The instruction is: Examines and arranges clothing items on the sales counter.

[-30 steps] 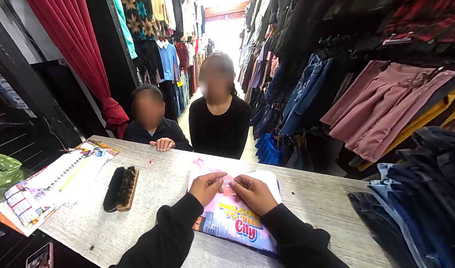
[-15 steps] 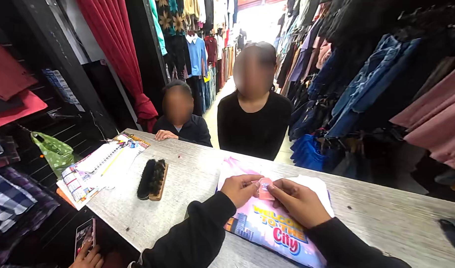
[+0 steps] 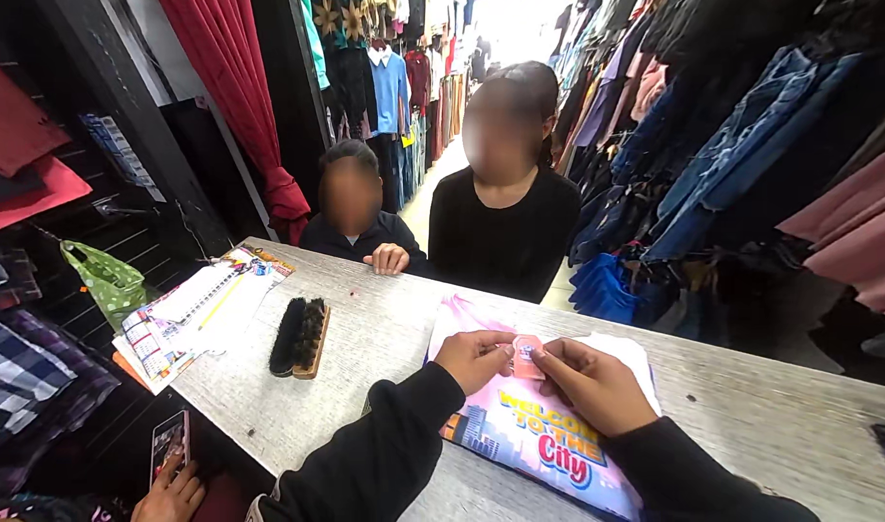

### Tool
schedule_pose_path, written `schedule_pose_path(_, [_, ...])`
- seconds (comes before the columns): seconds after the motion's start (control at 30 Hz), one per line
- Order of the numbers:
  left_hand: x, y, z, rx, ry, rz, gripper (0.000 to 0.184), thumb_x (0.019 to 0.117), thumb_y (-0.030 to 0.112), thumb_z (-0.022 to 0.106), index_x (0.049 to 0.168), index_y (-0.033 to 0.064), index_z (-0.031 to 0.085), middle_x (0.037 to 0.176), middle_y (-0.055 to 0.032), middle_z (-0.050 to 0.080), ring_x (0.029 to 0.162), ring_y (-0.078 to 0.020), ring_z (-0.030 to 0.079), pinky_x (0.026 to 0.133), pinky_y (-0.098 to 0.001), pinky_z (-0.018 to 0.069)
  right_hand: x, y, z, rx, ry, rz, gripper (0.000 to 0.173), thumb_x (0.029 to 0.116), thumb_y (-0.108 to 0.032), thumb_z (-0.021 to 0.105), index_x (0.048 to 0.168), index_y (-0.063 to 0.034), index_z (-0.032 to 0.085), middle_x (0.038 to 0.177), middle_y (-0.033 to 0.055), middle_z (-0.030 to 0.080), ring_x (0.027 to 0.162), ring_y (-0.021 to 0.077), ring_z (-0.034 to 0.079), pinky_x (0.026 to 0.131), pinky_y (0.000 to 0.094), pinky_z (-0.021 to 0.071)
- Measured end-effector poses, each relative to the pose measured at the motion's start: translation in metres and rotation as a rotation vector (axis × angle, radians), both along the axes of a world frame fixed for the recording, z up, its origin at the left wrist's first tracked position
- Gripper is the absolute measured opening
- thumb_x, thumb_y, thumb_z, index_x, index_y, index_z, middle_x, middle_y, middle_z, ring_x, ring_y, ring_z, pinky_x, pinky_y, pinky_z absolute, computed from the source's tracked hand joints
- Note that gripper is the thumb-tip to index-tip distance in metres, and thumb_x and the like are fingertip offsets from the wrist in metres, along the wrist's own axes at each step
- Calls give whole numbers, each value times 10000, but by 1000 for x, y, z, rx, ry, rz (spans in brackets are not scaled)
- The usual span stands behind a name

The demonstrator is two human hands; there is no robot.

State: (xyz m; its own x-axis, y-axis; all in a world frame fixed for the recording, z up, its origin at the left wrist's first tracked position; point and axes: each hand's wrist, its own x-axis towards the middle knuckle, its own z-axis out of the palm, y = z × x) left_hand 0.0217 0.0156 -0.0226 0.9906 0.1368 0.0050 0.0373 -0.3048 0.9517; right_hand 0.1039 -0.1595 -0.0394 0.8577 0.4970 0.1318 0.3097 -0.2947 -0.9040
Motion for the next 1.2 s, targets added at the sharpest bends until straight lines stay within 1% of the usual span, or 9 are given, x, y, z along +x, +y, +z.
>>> schedule_pose_path(0.3, [1, 0, -1, -14, -2, -1, 320, 1074, 166, 513, 1293, -15, 661, 935, -113, 735, 790, -94, 668, 812, -298, 550, 1, 0, 0, 19, 17, 4, 146, 999, -162, 636, 884, -85, 683, 620, 7, 668, 479, 86, 602, 456, 248, 493])
schedule_pose_path(0.53, [2, 1, -1, -10, 20, -8, 330, 1074, 186, 521, 1324, 13, 648, 922, -99, 725, 771, -84, 650, 789, -284, 539, 1, 0, -2, 0, 18, 75, 200, 993, -179, 634, 814, -103, 682, 642, 2, 697, 511, 85, 634, 491, 248, 519])
schedule_pose_path(0.7, [3, 2, -4, -3, -32, -23, 359, 1067, 180, 530, 1393, 55, 613, 840, -82, 698, 693, -91, 610, 730, -293, 525, 1, -1, 2, -15, 35, 73, 245, 1008, -180, 573, 788, -115, 660, 584, -10, 635, 474, 78, 579, 464, 247, 475])
schedule_pose_path(0.83, [3, 1, -2, -6, -26, -27, 325, 1068, 172, 525, 1336, 44, 657, 837, -65, 707, 688, -61, 608, 722, -259, 521, 2, -1, 2, -43, 40, 85, 238, 1021, -192, 572, 818, -114, 667, 589, -13, 627, 474, 78, 569, 467, 247, 470])
schedule_pose_path(0.97, [3, 2, -4, -5, -3, -18, 340, 1063, 172, 538, 1364, 42, 628, 824, -62, 693, 677, -67, 600, 709, -264, 519, 3, -1, -1, -60, -1, 104, 192, 1008, -213, 590, 875, -116, 689, 612, -24, 642, 494, 63, 592, 485, 240, 498])
schedule_pose_path(1.03, [3, 3, -2, 13, 5, -8, 351, 1059, 163, 543, 1384, 45, 600, 847, -64, 693, 692, -79, 601, 708, -275, 514, 5, -3, -1, -74, -97, 129, 171, 991, -247, 584, 997, -120, 698, 700, -39, 678, 558, 50, 629, 542, 242, 540])
schedule_pose_path(1.1, [3, 5, 0, 82, -17, -1, 354, 1052, 142, 528, 1385, 38, 593, 948, -85, 715, 768, -107, 639, 763, -302, 534, 9, -7, 0, -75, -311, 148, 282, 969, -258, 586, 1167, -89, 695, 942, 6, 746, 728, 94, 700, 652, 305, 594])
schedule_pose_path(1.17, [1, 8, 1, 216, -105, -14, 362, 1038, 101, 503, 1371, 1, 605, 1060, -143, 719, 890, -184, 683, 850, -361, 559, 14, -11, 1, -68, -545, 210, 462, 951, -337, 593, 1327, -75, 656, 1271, 96, 691, 1073, 208, 702, 866, 418, 600])
schedule_pose_path(1.2, [-1, 8, 0, 282, -161, -34, 370, 1022, 82, 505, 1364, -14, 612, 1118, -172, 710, 953, -220, 688, 878, -379, 560, 12, -15, 2, -81, -613, 259, 544, 953, -433, 582, 1395, -119, 623, 1420, 106, 606, 1266, 250, 613, 1015, 482, 533])
